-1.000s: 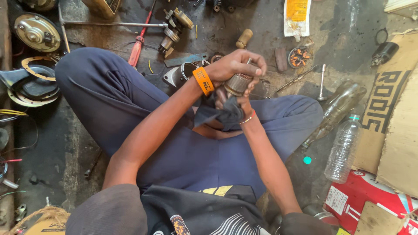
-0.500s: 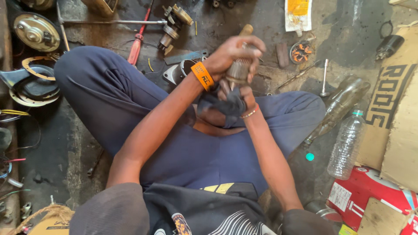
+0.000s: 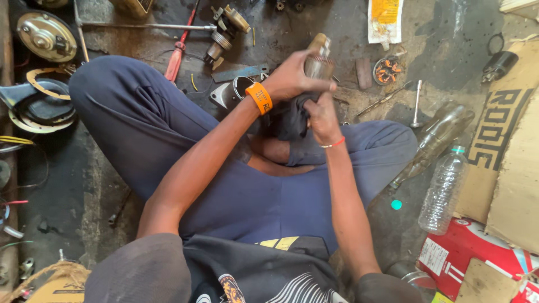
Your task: The person sits on the floor and uses a hammer to tap a metal housing, then wipes it with a cloth. They pick up a cylindrical motor component, wipe it, and use a screwdriver to pry out a small metal ring. The person continues to wipe the component and the ring with the cloth.
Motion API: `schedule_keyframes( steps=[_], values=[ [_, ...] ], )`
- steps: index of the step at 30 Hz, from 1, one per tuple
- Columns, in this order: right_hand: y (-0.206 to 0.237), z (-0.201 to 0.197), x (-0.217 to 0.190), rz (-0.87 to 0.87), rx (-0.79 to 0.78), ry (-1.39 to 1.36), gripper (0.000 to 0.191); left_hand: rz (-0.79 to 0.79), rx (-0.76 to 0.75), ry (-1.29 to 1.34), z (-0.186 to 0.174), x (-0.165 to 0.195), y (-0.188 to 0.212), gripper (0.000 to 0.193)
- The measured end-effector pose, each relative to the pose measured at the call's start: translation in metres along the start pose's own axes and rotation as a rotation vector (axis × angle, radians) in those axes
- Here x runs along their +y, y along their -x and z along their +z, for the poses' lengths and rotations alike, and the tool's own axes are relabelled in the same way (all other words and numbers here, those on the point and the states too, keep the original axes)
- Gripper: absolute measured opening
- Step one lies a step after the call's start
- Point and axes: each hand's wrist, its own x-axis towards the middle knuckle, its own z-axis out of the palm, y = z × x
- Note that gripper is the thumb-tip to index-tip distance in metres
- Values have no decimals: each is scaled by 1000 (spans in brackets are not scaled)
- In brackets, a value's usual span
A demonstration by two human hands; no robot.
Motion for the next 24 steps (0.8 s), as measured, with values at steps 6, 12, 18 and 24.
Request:
schedule_keyframes(
  steps=[6,12,18,24],
  values=[
    [0,-51,-25,-154,154,-124,26,105,394,-73,-11,11,-6,63],
    [-2,-10,-76,-163,71,-473,35,126,155,-712,-9,31,16,53],
    [3,12,-84,-245,66,-89,23,-50,-16,-939,6,56,30,89],
    [11,12,-82,144,-9,-40,11,418,-7,-1346,-8,61,37,55]
  ],
)
